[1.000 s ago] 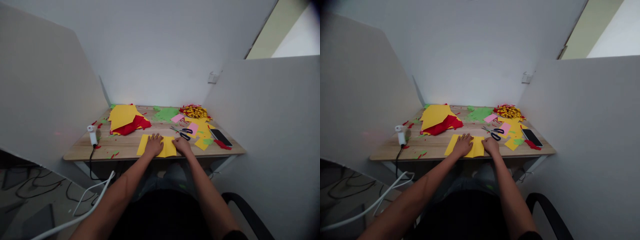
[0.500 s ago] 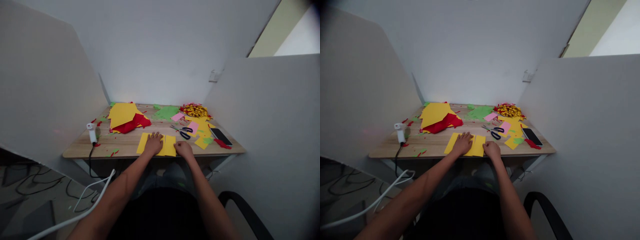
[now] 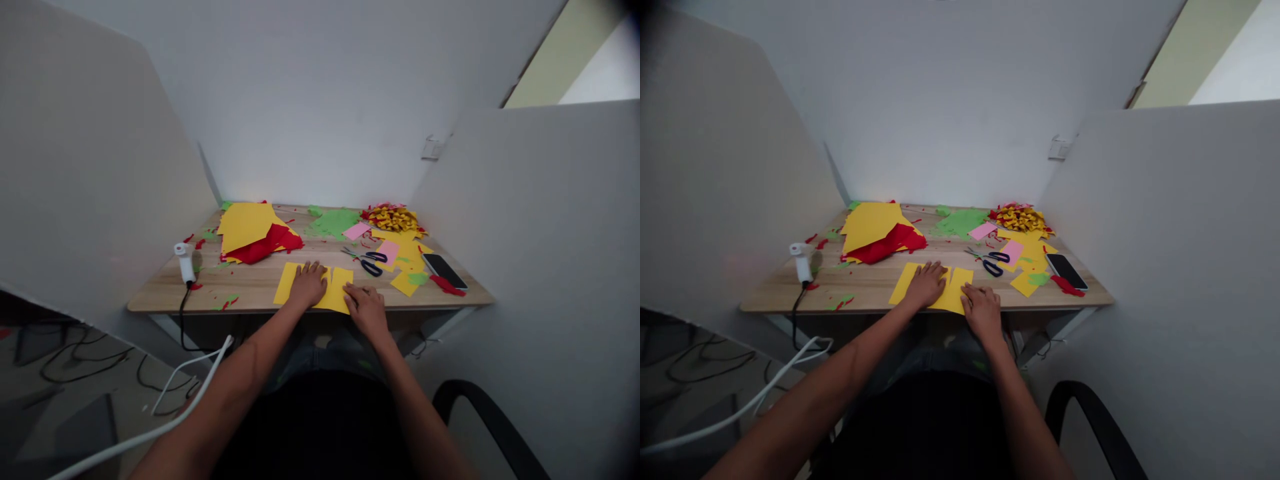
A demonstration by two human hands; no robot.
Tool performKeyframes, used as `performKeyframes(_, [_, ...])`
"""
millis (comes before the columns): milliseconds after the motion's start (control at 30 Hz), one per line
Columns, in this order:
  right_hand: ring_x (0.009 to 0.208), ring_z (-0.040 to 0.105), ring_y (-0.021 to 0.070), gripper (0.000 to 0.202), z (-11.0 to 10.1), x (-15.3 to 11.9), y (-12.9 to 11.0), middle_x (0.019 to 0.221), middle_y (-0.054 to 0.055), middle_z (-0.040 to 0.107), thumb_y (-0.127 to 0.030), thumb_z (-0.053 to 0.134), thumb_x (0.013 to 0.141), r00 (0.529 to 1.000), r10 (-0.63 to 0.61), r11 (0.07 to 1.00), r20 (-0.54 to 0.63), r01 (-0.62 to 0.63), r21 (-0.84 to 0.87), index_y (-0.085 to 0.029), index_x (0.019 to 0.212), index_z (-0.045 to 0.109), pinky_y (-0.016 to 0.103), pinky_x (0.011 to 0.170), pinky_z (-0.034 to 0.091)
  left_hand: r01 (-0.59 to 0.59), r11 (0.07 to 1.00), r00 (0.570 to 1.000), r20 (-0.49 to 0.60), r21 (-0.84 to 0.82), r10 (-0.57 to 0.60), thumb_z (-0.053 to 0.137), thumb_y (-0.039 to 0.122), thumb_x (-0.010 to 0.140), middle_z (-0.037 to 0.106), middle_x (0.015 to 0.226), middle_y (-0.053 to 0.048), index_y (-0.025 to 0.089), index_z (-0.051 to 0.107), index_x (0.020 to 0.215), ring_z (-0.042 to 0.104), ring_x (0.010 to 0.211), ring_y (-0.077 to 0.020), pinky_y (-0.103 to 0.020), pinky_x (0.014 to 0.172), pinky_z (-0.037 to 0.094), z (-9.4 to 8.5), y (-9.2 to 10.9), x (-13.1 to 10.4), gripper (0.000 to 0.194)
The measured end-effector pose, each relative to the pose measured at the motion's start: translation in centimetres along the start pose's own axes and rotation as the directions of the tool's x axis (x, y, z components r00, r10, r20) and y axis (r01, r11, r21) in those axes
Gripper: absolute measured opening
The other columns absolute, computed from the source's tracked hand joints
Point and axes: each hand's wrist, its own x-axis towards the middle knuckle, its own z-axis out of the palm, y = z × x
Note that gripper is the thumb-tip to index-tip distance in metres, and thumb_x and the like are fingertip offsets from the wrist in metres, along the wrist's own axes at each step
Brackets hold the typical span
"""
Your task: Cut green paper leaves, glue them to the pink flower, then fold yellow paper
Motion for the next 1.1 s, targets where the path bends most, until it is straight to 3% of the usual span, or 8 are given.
performKeyframes(367, [0.121,0.055,0.0284,0.035,0.7,-1.7,-0.1,0.137,0.005,0.067,-0.031,0.049,0.099,0.997,-0.015,1.0,-0.082,0.014,-0.02,-0.024,0.127,0.069,0.045,0.102,0.04,0.055,0.998,0.996,-0.073,-0.044,-0.058,0.041,0.028,0.096,0.045,0.158,-0.011,0.018,0.057,0.138,0.035,0.148,-0.0359,-0.062,0.12,0.024,-0.2,-0.1,0.0,0.046])
performKeyframes(467, [0.123,0.055,0.0282,0.035,0.7,-2.3,0.6,0.137,0.005,0.066,-0.03,0.049,0.099,0.995,-0.028,1.0,-0.099,0.029,0.004,-0.023,0.126,0.069,0.045,0.105,0.04,0.049,0.997,0.989,-0.134,-0.061,-0.056,0.044,0.02,0.093,0.046,0.156,-0.009,0.02,0.059,0.134,0.038,0.146,-0.0284,-0.051,0.122,0.027,-1.4,-0.1,-0.4,0.043])
performKeyframes(567, [0.125,0.055,0.0277,0.036,0.7,-2.9,1.5,0.137,0.005,0.066,-0.029,0.05,0.098,0.991,-0.044,0.999,-0.126,0.046,0.019,-0.022,0.127,0.069,0.045,0.108,0.04,-0.024,0.995,0.979,-0.206,-0.098,0.003,0.049,0.021,0.092,0.051,0.152,-0.007,0.022,0.062,0.128,0.043,0.142,-0.0223,-0.041,0.12,0.032,-2.5,-0.3,-2.5,0.039])
performKeyframes(700, [0.126,0.054,0.0268,0.039,0.6,-3.4,2.1,0.137,0.005,0.066,-0.023,0.045,0.096,0.988,-0.051,0.997,-0.149,0.059,0.054,-0.021,0.128,0.068,0.045,0.11,0.038,-0.112,0.989,0.992,-0.075,-0.095,0.105,0.069,0.042,0.082,0.045,0.157,-0.011,0.024,0.056,0.14,0.038,0.146,-0.0332,-0.055,0.12,0.028,-2.7,-2.0,-7.3,0.061])
performKeyframes(767, [0.124,0.054,0.0268,0.042,0.4,-3.4,2.2,0.137,0.005,0.067,-0.018,0.043,0.093,0.99,-0.04,0.996,-0.133,0.05,0.072,-0.02,0.127,0.068,0.045,0.109,0.038,-0.107,0.989,0.994,-0.013,-0.102,0.107,0.069,0.029,0.08,0.044,0.158,-0.01,0.025,0.056,0.141,0.038,0.147,-0.0337,-0.056,0.122,0.024,-3.0,-3.2,-9.2,0.063])
performKeyframes(833, [0.122,0.054,0.0267,0.047,0.0,-3.3,2.5,0.137,0.004,0.067,-0.011,0.044,0.086,0.995,-0.039,0.996,-0.088,0.046,0.081,-0.02,0.127,0.068,0.044,0.108,0.039,-0.067,0.974,0.997,0.019,-0.215,0.073,0.062,0.019,0.081,0.059,0.146,-0.008,0.024,0.067,0.129,0.051,0.137,-0.0309,-0.051,0.119,0.032,-3.9,-4.2,-10.3,0.049])
performKeyframes(933, [0.12,0.055,0.0257,0.061,-0.7,-2.8,3.2,0.135,0.005,0.067,-0.004,0.046,0.074,0.999,-0.036,0.996,-0.01,0.037,0.082,-0.021,0.129,0.066,0.041,0.106,0.04,0.059,0.825,0.995,-0.035,-0.562,-0.095,0.057,0.034,0.088,0.078,0.109,-0.009,0.018,0.076,0.101,0.07,0.106,-0.0289,-0.042,0.099,0.052,-6.4,-4.6,-10.7,0.028])
performKeyframes(1100, [0.11,0.06,0.0267,0.053,-0.9,-0.2,3.1,0.131,0.005,0.07,-0.008,0.049,0.078,0.997,-0.034,0.995,0.071,0.027,0.1,-0.024,0.123,0.072,0.041,0.1,0.043,0.066,0.183,0.923,-0.01,-0.981,-0.385,0.079,0.055,0.069,0.079,0.097,-0.01,0.013,0.071,0.105,0.074,0.085,-0.0281,-0.036,0.074,0.06,-11.0,-2.2,-10.6,0.056])
